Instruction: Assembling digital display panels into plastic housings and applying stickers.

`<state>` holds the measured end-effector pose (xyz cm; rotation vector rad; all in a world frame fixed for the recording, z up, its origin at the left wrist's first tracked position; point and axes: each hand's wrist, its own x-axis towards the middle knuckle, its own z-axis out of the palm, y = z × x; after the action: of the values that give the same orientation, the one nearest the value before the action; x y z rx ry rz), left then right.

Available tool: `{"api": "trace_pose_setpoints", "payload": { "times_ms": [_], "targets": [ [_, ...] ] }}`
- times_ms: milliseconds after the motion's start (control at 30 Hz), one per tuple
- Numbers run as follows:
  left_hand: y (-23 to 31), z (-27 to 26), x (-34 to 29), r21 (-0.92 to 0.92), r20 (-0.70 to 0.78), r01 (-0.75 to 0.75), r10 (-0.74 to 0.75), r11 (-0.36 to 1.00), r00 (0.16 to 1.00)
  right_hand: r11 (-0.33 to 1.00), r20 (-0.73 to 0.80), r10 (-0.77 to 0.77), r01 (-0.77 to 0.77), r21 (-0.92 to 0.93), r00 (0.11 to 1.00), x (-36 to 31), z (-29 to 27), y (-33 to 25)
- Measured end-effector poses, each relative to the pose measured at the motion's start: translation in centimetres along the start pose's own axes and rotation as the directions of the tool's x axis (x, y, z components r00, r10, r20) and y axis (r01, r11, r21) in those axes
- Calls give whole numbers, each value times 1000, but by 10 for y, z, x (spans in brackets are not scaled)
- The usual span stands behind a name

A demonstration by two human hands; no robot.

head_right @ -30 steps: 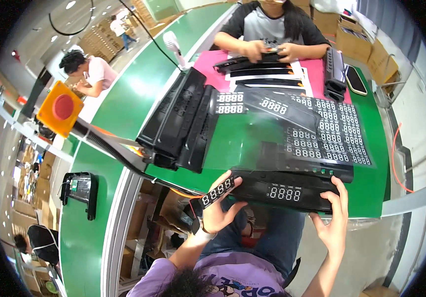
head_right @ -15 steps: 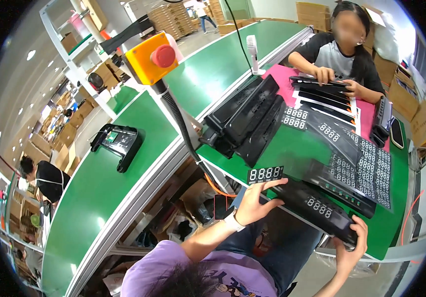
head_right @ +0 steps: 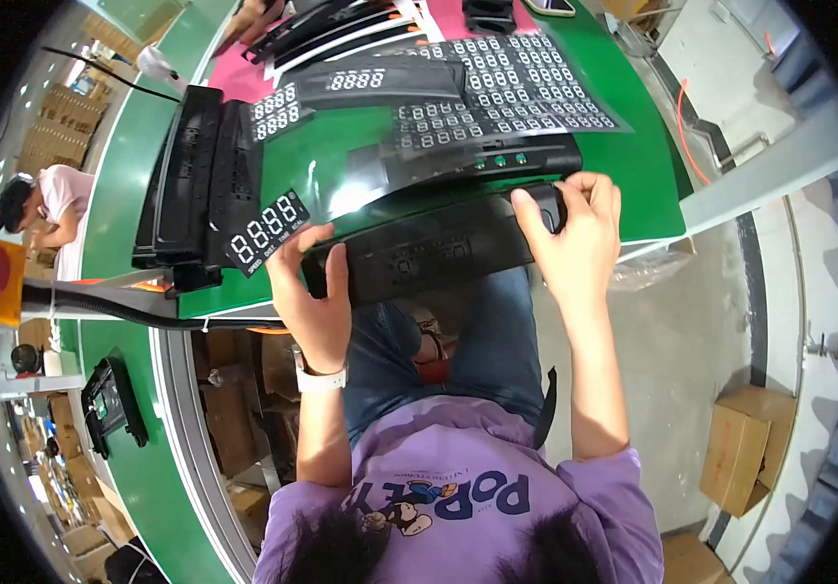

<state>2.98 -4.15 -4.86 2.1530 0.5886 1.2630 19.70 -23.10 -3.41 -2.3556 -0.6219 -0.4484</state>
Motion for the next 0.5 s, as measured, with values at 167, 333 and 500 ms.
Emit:
{"api": "trace_pose_setpoints", "payload": {
  "times_ms": [167,333,500],
  "targets": [
    [6,-2,0,23,126,-52,49,998,991,980,-195,-184,194,35,963,0,4,-14],
    [7,3,3,-1,150,39,-39,999,988,657,163,-729,612,440,665,-45,3,-72],
    [6,2,4,-185,108,83,-64,979,992,871,130,-215,130,474,968,-54,3,-34]
  ]
}}
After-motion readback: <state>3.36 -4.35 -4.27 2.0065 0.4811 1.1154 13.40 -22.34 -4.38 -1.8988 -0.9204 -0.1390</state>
